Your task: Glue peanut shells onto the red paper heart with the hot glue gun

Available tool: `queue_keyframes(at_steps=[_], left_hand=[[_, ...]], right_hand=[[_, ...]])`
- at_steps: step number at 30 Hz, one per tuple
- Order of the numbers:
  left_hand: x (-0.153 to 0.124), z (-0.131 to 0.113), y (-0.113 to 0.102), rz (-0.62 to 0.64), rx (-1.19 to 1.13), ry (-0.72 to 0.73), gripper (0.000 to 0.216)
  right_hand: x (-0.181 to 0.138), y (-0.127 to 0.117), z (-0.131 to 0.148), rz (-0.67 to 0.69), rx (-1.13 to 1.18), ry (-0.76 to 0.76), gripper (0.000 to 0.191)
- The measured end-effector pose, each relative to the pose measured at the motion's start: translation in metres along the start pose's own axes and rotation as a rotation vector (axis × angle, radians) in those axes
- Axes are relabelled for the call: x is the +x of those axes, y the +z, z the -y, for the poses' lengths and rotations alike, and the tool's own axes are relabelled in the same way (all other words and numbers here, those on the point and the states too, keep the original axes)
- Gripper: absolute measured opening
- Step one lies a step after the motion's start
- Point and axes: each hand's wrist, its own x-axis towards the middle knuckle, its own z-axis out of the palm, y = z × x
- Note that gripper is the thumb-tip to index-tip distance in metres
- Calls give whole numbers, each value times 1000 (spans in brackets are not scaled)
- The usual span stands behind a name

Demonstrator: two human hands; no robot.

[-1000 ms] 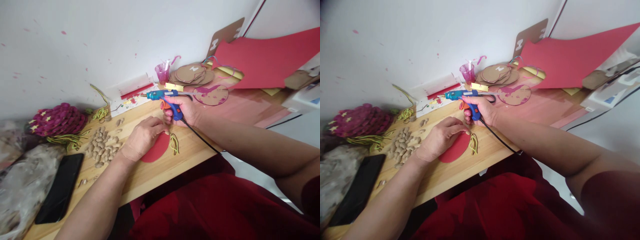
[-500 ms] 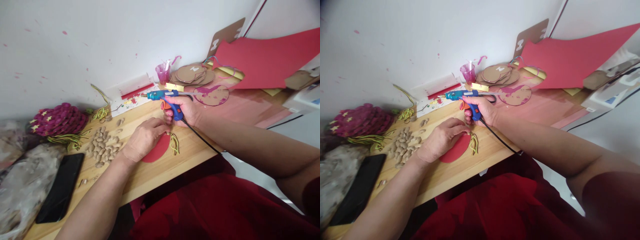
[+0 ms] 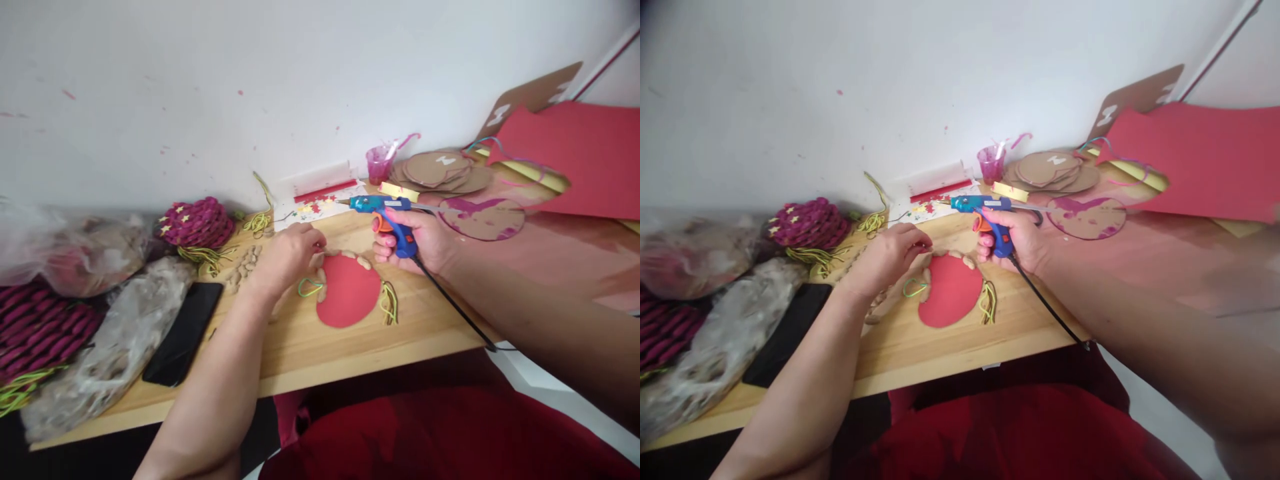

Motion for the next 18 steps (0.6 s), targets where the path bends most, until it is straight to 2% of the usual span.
queue_keyframes(at_steps=[4, 9, 13, 16, 18], left_hand=[[-1, 17, 2, 121, 73, -118, 21], [-2, 23, -3, 77, 119, -218, 29], [-4, 21, -15, 95, -11, -258, 20], [-6, 16, -22, 219, -187, -243, 15], [-6, 13, -24, 287, -278, -165, 26]], right_hand=[[-1, 0, 0, -12, -19, -8, 25], [-2, -1, 1, -9, -19, 5, 25], [-2, -4, 2, 10, -38, -14, 26], [-2, -5, 2, 7, -60, -76, 24], [-2, -5, 2, 8, -79, -112, 23]])
